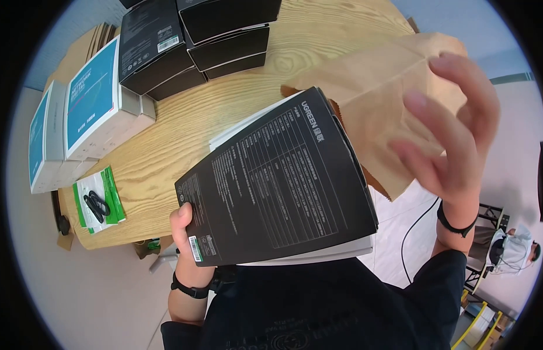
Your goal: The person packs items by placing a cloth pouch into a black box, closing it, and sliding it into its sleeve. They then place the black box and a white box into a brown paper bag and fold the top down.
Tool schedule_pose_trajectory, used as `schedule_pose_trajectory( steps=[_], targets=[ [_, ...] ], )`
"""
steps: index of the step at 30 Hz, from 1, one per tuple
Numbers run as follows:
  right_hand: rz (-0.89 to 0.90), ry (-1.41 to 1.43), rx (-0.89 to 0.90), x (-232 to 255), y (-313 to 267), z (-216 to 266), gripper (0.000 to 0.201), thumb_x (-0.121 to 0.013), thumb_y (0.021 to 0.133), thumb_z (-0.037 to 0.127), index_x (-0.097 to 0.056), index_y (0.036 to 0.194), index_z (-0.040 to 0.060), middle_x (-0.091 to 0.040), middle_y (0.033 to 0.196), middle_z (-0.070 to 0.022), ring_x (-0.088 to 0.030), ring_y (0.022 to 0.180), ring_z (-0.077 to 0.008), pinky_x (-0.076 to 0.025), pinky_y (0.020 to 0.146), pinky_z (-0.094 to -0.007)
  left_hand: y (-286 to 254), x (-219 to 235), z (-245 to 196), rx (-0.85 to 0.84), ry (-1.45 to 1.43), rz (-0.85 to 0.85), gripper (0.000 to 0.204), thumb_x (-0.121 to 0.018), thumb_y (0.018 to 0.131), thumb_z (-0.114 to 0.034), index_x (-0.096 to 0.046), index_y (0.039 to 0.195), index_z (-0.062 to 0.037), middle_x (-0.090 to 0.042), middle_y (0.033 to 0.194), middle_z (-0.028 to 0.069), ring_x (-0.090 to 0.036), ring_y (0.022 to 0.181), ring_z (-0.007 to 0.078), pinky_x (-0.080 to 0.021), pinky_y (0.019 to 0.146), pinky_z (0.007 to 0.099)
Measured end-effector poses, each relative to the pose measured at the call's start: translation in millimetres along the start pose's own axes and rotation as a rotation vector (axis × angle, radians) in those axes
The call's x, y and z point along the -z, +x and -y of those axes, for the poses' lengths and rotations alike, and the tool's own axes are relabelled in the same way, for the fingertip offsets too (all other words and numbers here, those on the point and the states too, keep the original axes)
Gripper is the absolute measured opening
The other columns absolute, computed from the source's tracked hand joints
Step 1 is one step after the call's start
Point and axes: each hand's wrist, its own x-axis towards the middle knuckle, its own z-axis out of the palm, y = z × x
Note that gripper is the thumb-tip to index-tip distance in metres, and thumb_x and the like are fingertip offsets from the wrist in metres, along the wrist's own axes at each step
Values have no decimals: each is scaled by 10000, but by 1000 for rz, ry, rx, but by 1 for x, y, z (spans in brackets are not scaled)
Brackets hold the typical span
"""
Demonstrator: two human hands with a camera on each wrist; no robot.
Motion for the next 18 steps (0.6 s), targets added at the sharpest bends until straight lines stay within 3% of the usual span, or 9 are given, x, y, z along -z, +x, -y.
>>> schedule_pose_trajectory(
  steps=[1, 4, 7, 8, 9, 11, 14, 18],
  targets=[
    [0, 4, 2, 4, 1, 5, 499, -851, 798, 320, -700, 1194, 57, -546, 1331, -231, -579, 1179, -401, -466, 1020, -553, -1, 3, -1, -11, 37, 37, 521, -529, 1013, -433, -610, 1368, -60, -681, 1321, 154, -694, 1141, 314, -610, 892, 432],
    [301, 306, -147, 18, 5, 24, 555, -839, 748, 437, -732, 1120, 40, -585, 1249, -202, -586, 1105, -378, -493, 902, -486, -7, 5, -4, -48, 96, 12, 522, -536, 1014, -430, -613, 1371, -58, -674, 1334, 162, -691, 1150, 321, -604, 910, 440],
    [408, 182, -85, 16, 4, 26, 458, -819, 739, 324, -742, 1080, 28, -623, 1149, -158, -591, 1035, -358, -493, 847, -447, -10, 14, -9, -66, 84, -26, 526, -539, 1014, -434, -615, 1372, -57, -667, 1346, 161, -684, 1162, 322, -596, 927, 443],
    [355, 174, -115, 10, -4, 26, 385, -799, 710, 220, -736, 1037, 27, -652, 1040, -108, -597, 922, -332, -487, 776, -426, -11, 17, -10, -65, 49, -12, 525, -539, 1015, -436, -617, 1371, -58, -663, 1355, 158, -679, 1170, 320, -590, 936, 439],
    [355, 174, -115, 8, -7, 24, 385, -799, 710, 220, -736, 1037, 27, -652, 1040, -108, -597, 922, -332, -487, 776, -426, -12, 16, -11, -65, 48, -12, 525, -539, 1015, -436, -617, 1371, -58, -663, 1355, 158, -679, 1170, 320, -590, 936, 439],
    [244, 268, -130, 5, -12, 22, 318, -784, 603, 117, -702, 905, 62, -646, 929, -42, -592, 804, -273, -469, 702, -365, -14, 10, -14, -81, 65, -19, 509, -536, 1016, -451, -634, 1348, -77, -671, 1340, 134, -672, 1171, 306, -579, 939, 435],
    [123, 305, -184, 2, -20, 34, 295, -797, 627, 116, -704, 898, 51, -646, 904, -48, -585, 781, -269, -473, 700, -375, -13, 3, -15, -69, 10, 41, 499, -531, 1018, -469, -647, 1321, -90, -684, 1304, 112, -664, 1173, 282, -557, 963, 439],
    [188, 391, -294, -5, -42, 63, 279, -835, 694, 178, -715, 921, 69, -652, 925, -52, -591, 813, -281, -481, 727, -389, -18, 3, -22, -79, 66, -24, 505, -536, 1013, -489, -654, 1300, -91, -687, 1288, 100, -655, 1179, 267, -536, 992, 443]
  ],
)
